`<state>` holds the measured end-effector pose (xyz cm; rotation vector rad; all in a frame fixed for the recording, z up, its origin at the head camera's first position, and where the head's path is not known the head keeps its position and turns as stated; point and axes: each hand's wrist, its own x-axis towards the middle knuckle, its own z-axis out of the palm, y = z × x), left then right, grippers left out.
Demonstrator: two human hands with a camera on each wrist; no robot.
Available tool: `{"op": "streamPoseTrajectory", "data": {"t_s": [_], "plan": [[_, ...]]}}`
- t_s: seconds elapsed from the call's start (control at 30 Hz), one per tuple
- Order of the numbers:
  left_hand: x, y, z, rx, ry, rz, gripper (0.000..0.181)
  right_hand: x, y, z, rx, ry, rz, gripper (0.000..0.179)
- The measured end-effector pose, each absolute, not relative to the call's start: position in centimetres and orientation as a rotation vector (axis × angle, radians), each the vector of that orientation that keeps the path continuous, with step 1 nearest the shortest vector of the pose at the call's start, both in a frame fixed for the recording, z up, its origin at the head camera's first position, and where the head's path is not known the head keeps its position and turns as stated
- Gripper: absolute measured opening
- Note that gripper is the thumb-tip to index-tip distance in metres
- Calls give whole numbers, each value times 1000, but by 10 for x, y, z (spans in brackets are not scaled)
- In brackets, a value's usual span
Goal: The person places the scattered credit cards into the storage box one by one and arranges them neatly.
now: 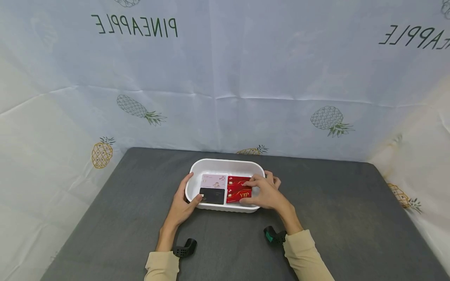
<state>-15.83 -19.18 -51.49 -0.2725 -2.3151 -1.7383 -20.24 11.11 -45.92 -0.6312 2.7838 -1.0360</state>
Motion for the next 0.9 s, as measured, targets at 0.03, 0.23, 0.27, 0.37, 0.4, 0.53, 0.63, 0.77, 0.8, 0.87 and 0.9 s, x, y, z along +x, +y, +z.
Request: {"op": "streamPoseTrajectory", "data": {"t_s": [0.03,0.23,0.27,0.37,0.4,0.53,0.63,0.77,0.8,0.87,0.9], "plan": [[-158,-192,-515,-271,-2315,-1738,80,-203,111,-459,-616,2785,-1024,55],[-158,-192,-515,-266,-2321,-1728,80,-203,107,-453,-533,2805,-910,57],[-158,-192,-515,-266,-2321,-1727,80,-203,106,-452,-524,2816,-880,57],[-158,-191,-515,-270,-2321,-1727,80,-203,104,-451,-495,2844,-808,56],[-158,-191,-515,-271,-2320,-1728,80,-204,103,-452,-485,2851,-792,56],[-158,-191,-514,-275,-2318,-1727,80,-204,102,-451,-457,2863,-761,55],[-158,-191,-514,-278,-2316,-1723,80,-204,101,-450,-448,2853,-774,57],[-159,-191,-515,-279,-2314,-1722,80,-203,102,-449,-462,2842,-790,56],[-159,-192,-516,-280,-2314,-1723,80,-203,102,-449,-469,2842,-790,56],[-159,-192,-516,-276,-2316,-1720,80,-203,102,-448,-480,2844,-783,55],[-159,-192,-516,-272,-2317,-1719,80,-203,102,-448,-484,2846,-778,55]]}}
